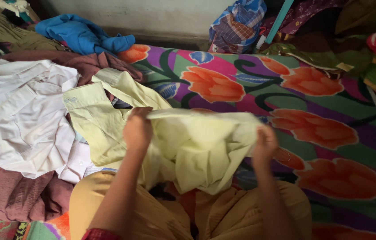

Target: The person buttons a light blue shirt laid on a bed, then places it on a hanger and hangs it on a wall-mounted rack. The person also briefly handles a yellow garment at the end.

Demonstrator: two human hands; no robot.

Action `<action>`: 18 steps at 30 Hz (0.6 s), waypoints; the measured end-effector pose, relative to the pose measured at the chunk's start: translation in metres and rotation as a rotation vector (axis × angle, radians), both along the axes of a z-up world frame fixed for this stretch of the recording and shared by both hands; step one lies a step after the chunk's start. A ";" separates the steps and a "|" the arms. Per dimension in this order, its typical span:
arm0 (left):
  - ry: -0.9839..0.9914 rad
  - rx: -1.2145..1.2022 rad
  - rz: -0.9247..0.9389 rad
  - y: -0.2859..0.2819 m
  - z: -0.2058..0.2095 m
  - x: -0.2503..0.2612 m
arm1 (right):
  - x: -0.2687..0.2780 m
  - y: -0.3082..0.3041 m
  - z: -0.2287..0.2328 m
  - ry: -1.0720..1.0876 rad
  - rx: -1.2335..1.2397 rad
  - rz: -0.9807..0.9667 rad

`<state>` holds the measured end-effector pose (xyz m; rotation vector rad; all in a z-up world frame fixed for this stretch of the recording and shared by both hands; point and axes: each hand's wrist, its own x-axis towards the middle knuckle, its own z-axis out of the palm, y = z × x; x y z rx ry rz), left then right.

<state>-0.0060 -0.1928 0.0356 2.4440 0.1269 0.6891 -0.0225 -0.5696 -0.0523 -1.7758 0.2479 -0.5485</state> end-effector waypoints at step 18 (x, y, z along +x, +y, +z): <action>0.591 0.102 -0.328 -0.026 -0.085 0.015 | 0.043 -0.129 -0.069 1.112 -0.732 0.148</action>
